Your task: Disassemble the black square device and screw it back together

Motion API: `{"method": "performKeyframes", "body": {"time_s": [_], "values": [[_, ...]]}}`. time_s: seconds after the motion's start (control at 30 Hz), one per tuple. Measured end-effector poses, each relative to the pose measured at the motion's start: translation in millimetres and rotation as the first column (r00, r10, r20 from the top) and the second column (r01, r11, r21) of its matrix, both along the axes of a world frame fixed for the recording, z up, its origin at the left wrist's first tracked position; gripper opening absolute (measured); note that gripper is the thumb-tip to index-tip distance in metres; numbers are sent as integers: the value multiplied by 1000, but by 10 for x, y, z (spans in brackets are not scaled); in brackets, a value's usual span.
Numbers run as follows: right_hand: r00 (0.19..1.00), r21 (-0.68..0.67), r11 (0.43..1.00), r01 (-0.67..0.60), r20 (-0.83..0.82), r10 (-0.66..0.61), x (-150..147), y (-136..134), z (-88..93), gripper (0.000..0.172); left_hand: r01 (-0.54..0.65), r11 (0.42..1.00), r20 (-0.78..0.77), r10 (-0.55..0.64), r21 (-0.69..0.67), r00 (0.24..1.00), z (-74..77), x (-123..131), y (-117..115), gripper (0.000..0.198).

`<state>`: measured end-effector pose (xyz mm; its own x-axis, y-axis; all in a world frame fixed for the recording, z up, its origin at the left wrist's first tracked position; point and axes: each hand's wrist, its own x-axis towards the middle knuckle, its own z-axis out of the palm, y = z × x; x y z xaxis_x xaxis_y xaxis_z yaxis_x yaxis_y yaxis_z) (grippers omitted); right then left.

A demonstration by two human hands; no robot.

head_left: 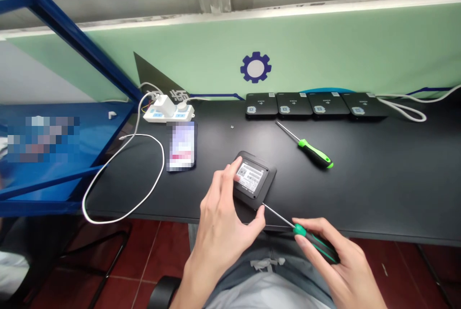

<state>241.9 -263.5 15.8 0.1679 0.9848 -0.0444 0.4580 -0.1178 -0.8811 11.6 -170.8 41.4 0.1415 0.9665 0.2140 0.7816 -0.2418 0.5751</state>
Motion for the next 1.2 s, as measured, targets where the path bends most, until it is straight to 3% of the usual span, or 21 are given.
{"method": "performKeyframes", "body": {"time_s": [0.33,0.53,0.87,1.2], "values": [[998,69,996,-61,14,60,28,-17,-117,25,37,999,51,-37,3,998,2,-102,37,98],[996,135,986,-93,27,90,54,-3,-190,19,-11,998,146,1,66,989,-44,-76,58,99],[997,115,992,-61,44,56,8,12,-135,23,-30,984,152,3,175,988,-140,-18,5,87],[973,132,984,-116,214,86,371,71,43,22,9,970,123,-39,243,992,-219,43,3,82]]}}
